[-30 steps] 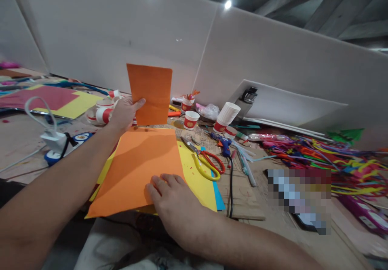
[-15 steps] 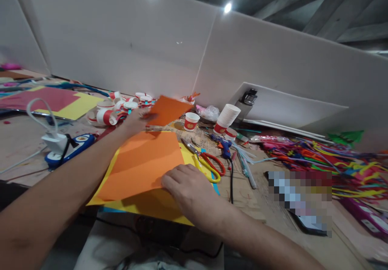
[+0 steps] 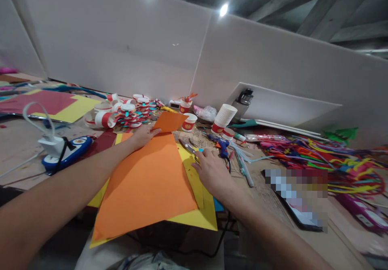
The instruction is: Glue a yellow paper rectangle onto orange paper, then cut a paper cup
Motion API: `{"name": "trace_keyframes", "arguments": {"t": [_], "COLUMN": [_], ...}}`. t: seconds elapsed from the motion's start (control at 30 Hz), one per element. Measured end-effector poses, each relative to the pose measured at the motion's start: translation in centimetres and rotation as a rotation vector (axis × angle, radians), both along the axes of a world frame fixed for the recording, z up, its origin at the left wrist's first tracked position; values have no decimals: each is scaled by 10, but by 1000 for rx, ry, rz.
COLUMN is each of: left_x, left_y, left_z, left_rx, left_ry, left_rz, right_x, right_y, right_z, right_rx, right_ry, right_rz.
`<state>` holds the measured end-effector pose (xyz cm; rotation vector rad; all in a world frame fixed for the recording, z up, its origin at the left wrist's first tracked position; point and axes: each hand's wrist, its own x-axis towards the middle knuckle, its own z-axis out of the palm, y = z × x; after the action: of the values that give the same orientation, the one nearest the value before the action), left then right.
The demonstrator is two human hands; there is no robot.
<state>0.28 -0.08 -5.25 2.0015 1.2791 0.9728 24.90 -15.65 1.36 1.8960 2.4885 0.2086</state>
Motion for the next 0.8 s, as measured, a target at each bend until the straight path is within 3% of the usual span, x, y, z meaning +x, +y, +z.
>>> {"name": "trace_keyframes", "arguments": {"t": [0.13, 0.4, 0.57, 0.8], "left_x": [-1, 1, 0, -1], "left_y": [0, -1, -1, 1], "left_z": [3, 2, 1, 0], "left_rx": [-6, -43, -62, -67], "left_ry": [39, -48, -90, -21], "left_rz": [69, -7, -33, -9], "right_x": [13, 21, 28, 47], "right_y": [10, 11, 9, 10], "right_z": [-12, -15, -12, -24], "right_rx": [-63, -117, -77, -30], "right_ry": [-158, -182, -271, -287], "right_rz": [-38, -145, -157, -156]}}
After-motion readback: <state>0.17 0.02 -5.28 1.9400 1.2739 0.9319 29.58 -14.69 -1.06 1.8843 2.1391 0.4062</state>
